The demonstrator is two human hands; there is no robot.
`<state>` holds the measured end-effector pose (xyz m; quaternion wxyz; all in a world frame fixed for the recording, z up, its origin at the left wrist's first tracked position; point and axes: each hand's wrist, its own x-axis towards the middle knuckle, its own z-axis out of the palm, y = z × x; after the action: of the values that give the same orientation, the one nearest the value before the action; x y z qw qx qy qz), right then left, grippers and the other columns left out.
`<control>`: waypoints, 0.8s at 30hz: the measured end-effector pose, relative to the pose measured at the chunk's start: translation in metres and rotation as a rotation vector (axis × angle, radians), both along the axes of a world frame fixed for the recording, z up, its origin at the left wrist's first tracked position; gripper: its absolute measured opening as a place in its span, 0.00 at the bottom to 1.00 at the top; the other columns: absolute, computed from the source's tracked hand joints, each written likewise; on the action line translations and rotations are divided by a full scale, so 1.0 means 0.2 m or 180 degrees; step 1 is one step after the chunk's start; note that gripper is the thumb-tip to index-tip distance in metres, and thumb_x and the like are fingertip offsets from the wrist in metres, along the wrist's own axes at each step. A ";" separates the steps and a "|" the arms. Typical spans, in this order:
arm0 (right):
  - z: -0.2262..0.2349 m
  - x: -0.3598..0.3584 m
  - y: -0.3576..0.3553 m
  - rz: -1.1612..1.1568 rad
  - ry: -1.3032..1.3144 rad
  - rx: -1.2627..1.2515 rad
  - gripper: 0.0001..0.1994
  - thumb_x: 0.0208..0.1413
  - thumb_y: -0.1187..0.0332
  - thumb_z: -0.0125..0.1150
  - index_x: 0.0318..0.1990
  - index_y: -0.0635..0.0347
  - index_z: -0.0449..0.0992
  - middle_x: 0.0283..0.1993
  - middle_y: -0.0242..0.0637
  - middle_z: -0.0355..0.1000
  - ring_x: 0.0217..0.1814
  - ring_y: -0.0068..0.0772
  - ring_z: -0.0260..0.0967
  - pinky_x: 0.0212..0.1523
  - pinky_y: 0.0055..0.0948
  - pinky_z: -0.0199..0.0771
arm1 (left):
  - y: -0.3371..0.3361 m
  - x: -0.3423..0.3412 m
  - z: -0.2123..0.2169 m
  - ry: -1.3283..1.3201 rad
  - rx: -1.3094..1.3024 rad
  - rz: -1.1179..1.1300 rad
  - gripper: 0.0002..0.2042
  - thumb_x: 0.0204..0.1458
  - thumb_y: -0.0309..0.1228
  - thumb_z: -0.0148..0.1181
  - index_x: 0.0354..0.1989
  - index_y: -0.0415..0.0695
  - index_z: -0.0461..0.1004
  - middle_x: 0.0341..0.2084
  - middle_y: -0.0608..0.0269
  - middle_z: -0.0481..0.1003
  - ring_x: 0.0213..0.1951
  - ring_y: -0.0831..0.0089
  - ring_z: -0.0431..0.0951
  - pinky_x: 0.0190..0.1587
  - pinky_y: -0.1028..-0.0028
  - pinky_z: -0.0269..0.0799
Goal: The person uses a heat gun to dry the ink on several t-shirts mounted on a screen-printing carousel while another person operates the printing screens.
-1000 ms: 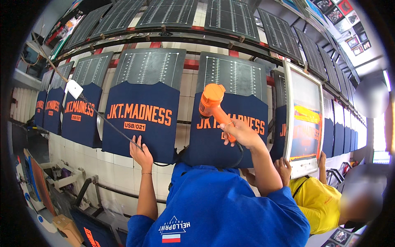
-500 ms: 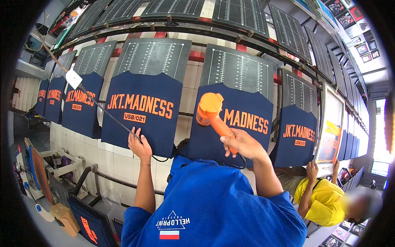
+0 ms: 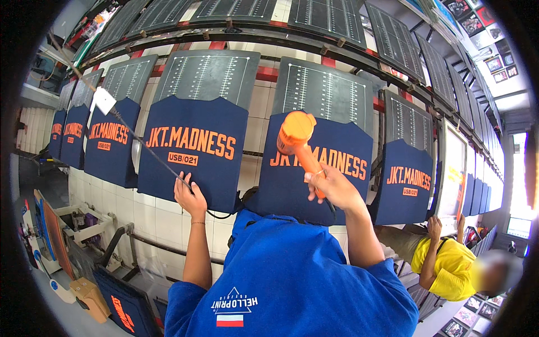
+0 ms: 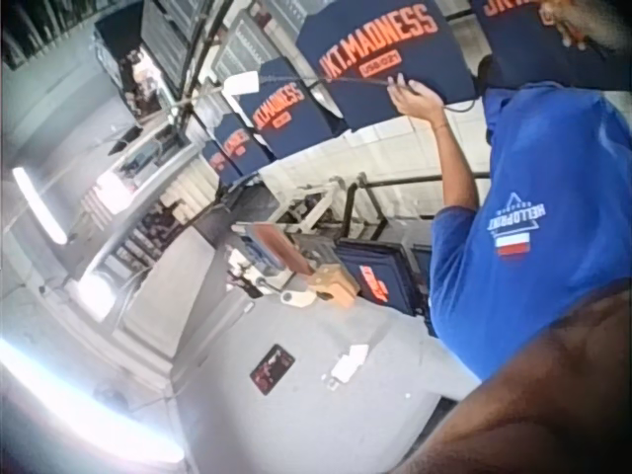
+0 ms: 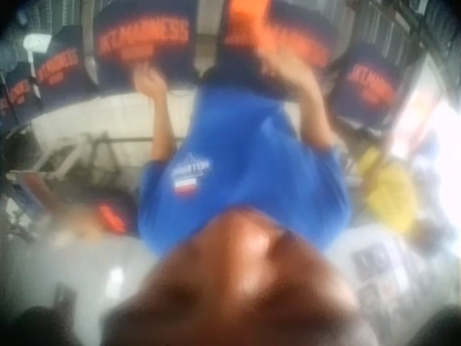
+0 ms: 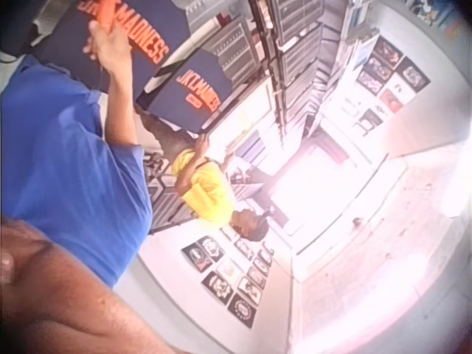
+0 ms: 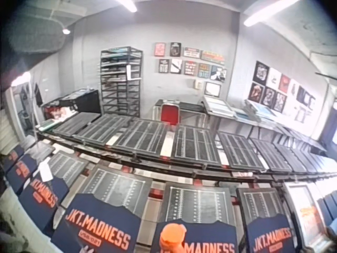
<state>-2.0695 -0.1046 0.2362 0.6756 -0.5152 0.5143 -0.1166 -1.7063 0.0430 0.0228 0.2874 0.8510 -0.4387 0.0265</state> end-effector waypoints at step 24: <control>0.02 -0.04 -0.04 -0.0478 0.0153 -0.0205 0.16 0.65 0.57 0.56 0.43 0.63 0.69 0.28 0.31 0.71 0.27 0.24 0.74 0.22 0.21 0.71 | 0.00 0.01 0.01 0.0115 0.0104 0.0035 0.18 0.58 0.31 0.50 0.55 0.44 0.75 0.62 0.58 0.69 0.65 0.54 0.63 0.66 0.53 0.53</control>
<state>-2.0781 -0.1117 0.2410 0.6356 -0.4993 0.5635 -0.1710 -1.7045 0.0432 0.0253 0.2812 0.8583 -0.4292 0.0056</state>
